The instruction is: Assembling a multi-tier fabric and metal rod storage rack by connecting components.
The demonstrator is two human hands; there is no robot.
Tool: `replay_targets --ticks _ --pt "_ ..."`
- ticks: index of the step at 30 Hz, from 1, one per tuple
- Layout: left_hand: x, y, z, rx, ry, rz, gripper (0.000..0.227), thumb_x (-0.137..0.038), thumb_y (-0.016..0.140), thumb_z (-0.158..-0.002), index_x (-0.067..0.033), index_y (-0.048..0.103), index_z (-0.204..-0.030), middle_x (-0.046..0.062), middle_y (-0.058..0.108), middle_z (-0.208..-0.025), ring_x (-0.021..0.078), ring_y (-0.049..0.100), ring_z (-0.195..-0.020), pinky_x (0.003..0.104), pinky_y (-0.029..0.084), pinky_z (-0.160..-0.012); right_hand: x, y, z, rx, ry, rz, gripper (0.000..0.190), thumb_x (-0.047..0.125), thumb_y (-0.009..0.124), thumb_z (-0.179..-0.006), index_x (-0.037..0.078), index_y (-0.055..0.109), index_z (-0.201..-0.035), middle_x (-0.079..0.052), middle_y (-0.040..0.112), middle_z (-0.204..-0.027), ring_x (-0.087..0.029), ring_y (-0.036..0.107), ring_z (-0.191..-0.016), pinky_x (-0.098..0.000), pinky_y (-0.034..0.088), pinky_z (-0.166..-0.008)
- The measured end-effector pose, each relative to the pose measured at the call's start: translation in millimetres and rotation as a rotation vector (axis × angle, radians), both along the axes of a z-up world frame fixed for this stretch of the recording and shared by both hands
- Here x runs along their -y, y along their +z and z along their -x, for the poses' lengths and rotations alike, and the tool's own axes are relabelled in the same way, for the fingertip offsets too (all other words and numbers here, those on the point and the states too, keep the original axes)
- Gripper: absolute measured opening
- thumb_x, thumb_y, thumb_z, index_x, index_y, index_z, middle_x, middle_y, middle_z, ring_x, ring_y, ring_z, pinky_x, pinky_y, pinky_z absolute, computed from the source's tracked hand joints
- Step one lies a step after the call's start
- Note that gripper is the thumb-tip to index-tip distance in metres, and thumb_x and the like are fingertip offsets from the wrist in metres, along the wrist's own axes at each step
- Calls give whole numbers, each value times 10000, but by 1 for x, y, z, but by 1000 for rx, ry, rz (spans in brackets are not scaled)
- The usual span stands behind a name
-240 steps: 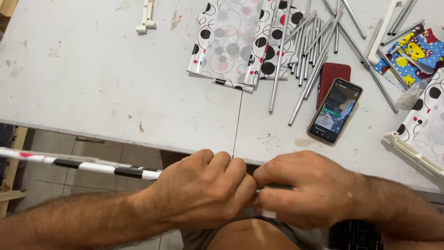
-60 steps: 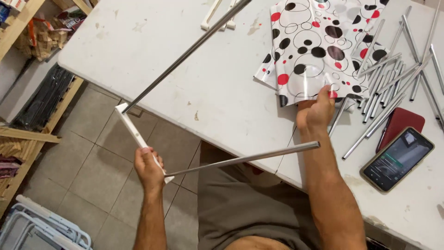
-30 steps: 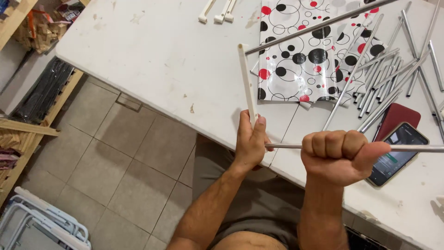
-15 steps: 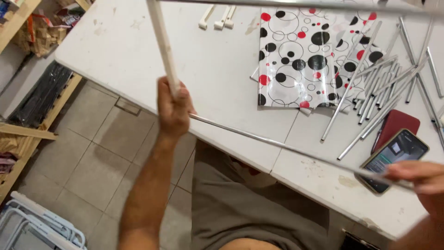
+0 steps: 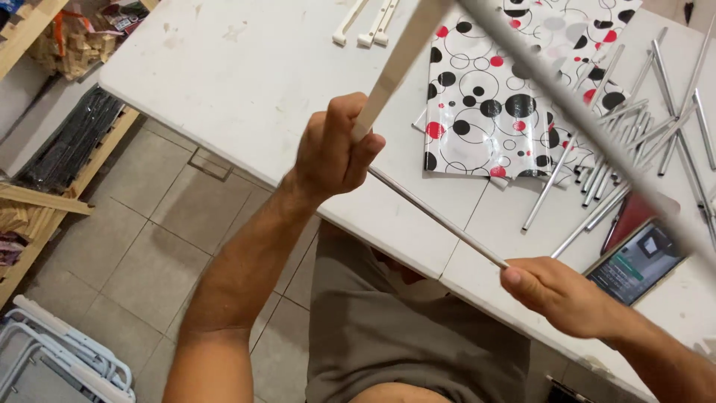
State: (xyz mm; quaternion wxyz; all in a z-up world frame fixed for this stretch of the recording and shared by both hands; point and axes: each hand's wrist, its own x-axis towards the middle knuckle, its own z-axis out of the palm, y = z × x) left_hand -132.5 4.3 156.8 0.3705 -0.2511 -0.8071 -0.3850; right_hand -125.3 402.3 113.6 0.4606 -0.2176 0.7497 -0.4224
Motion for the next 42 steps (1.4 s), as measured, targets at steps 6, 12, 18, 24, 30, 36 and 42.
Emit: replay_targets --ticks 6,12,18,24,30,36,42 --pt "-12 7 -6 229 56 -18 446 -493 372 -1085 -69 403 -1219 -29 459 -682 186 434 -493 353 355 -453 -7 13 4 -557 87 -498 490 511 414 -1039 134 476 -733 -65 513 -560 -256 474 -577 -411 390 -587" --pt "-26 25 -8 386 53 -114 430 -500 362 -1065 -81 426 -1133 -45 382 -648 138 368 -511 322 314 -464 -23 15 7 -1022 129 -627 504 581 346 -988 186 484 -707 2 541 -455 -257 543 -427 -424 426 -451" --pt "-30 40 -6 614 81 -204 376 -467 377 -1041 -97 422 -1083 -42 384 -685 119 359 -512 321 313 -485 -40 15 10 -1704 125 -600 519 539 445 -1095 179 470 -723 9 485 -591 -234 504 -497 -401 329 -462" --pt "-15 37 3 587 90 -157 311 -425 405 -1061 -115 400 -1084 -34 436 -661 125 408 -477 311 327 -413 -38 30 14 -1007 31 -420 515 522 392 -1073 150 457 -724 25 450 -608 -187 441 -558 -389 334 -485" --pt "-6 46 0 669 76 -147 307 -416 410 -1061 -109 423 -1049 -57 346 -673 103 298 -543 303 261 -485 -40 31 4 -814 81 -652 421 523 421 -1014 192 527 -776 5 583 -575 -240 563 -566 -401 454 -573" --pt "53 -6 23 804 294 -196 405 -394 433 -1070 -52 318 -1255 105 265 -1148 234 260 -1011 353 227 -851 -74 19 -5 -1698 30 -681 227 398 572 -1116 250 600 -946 6 562 -699 -269 607 -651 -431 427 -621" --pt "167 -37 -23 1002 -99 -1020 451 -559 355 -1076 -144 407 -1246 -52 504 -671 120 530 -573 426 589 -574 -123 -28 35 -820 -560 -601 302 314 521 -1110 69 689 -1168 -171 675 -865 -362 625 -801 -483 435 -775"
